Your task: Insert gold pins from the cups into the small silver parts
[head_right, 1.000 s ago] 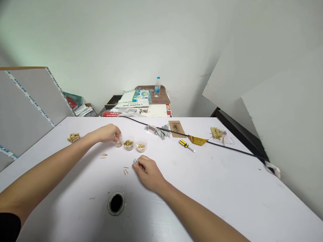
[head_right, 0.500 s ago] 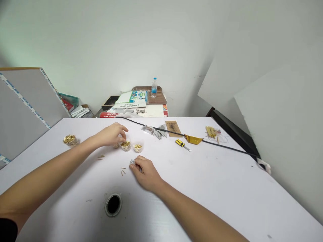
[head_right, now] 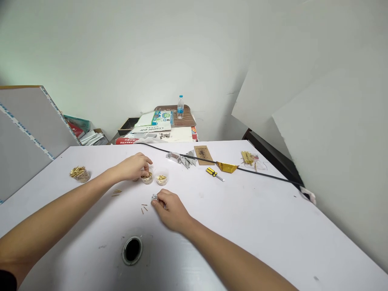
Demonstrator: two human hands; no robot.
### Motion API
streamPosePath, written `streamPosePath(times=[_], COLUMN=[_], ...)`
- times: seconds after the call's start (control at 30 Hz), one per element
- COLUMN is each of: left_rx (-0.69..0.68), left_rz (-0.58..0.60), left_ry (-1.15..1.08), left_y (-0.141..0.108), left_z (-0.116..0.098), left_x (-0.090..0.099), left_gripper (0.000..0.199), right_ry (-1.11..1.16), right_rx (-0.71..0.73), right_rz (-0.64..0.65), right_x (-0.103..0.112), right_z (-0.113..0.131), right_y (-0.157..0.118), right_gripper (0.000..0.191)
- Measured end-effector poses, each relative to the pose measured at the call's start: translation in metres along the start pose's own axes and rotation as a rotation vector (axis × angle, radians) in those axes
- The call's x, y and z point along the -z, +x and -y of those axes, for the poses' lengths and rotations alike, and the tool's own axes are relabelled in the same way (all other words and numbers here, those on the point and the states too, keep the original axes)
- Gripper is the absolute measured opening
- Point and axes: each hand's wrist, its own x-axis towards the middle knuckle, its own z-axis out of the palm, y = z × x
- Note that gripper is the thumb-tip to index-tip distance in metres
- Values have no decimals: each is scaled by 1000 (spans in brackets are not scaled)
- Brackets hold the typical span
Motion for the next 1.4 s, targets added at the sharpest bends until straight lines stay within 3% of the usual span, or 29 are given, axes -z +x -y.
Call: streamPosePath(times=[0.1,0.23,0.3,0.43,0.57,0.7,1.0,1.4], left_rx=[-32,-110,-76,36,58,108,134,26], left_rz=[-47,-365,-448,-396,-371,-442,-485,-378], left_ry=[-46,-214,-412,-853,-1004,-1132,-1051,-684], left_y=[-7,-26,-39,-63,-75,-77,-77,-80], left_z=[0,-12,-23,-45,-58,-63,-65,-60], left_x=[6,15,13,-16,-54,-72,-77,-56], left_gripper=[13,17,18,18,18,20,17,9], right_ry=[5,23,73,197,245,200,168,56], right_rx=[3,-14,-21,-44,-40,-47,-70,-49], right_rz=[4,-23,-42,-59,-53,-52,-48,-53], right_x=[0,3,4,5,4,3,2,3], right_z=[1,3,5,3,-2,-4,-6,-3], right_y=[0,1,2,3,3,2,2,2], right_gripper=[36,37,35,31,26,28,32,33])
